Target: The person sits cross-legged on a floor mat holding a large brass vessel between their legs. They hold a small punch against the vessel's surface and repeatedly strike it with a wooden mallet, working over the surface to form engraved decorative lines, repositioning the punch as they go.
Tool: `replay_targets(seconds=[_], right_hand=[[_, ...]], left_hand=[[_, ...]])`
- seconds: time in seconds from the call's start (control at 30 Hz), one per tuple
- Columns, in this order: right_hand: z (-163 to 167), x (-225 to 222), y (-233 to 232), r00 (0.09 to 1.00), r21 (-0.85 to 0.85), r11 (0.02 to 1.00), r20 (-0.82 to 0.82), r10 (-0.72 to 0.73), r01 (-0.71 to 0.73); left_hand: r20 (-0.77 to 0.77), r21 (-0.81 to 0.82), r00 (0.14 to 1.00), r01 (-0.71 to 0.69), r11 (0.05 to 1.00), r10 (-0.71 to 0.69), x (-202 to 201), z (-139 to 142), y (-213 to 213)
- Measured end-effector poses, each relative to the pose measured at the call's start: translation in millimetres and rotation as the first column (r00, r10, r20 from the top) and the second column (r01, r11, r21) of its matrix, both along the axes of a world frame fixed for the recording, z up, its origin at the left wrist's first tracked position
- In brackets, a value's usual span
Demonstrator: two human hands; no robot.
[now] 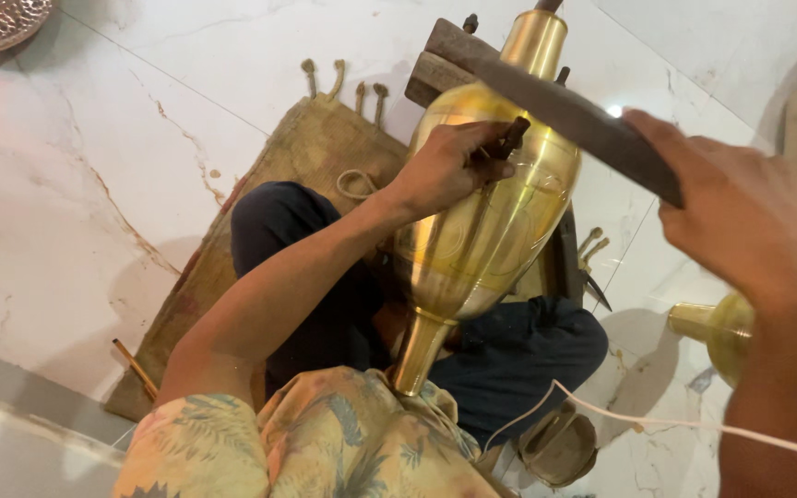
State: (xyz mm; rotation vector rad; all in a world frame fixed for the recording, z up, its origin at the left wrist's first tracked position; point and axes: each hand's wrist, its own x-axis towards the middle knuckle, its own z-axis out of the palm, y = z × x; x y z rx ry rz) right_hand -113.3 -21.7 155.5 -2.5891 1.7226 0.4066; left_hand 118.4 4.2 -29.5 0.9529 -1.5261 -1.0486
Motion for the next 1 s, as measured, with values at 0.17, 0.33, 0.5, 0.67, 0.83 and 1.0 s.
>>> replay_targets(seconds=[0.17,0.33,0.5,0.67,0.83,1.0], right_hand=[[2,14,7,0.97,0.077,0.97,0.058,-0.235,0.23],[4,20,12,0.953,-0.002,0.982,0.241,-0.185,0.191],[3,15,14,0.991,-0.017,0.999,0.128,-0.036,0.039],[-1,10,13,0.991,-0.047,0.99,-0.028,0.128,-0.129],[-6,11,12,0.932,0.012,0.993,-0.343,0.115,-0.118],[-5,12,15,0.988,-0.047,0.988,-0.054,0.147,-0.15]], left_hand=[[0.06,0.039,0.998,-0.013,0.999,0.011,-1,2,4],[0.029,0.033,0.998,-0.05,0.998,0.049,-3,1,12],[0.075,0.057,0.994,-0.088,0.994,0.083,-5,1,13],[0.104,0.161,0.992,-0.09,0.983,0.073,-8,0,18],[-0.008,0.072,0.997,-0.074,0.995,0.075,-9,-3,23],[0.018,0.057,0.996,-0.088,0.994,0.087,-10,-5,28]])
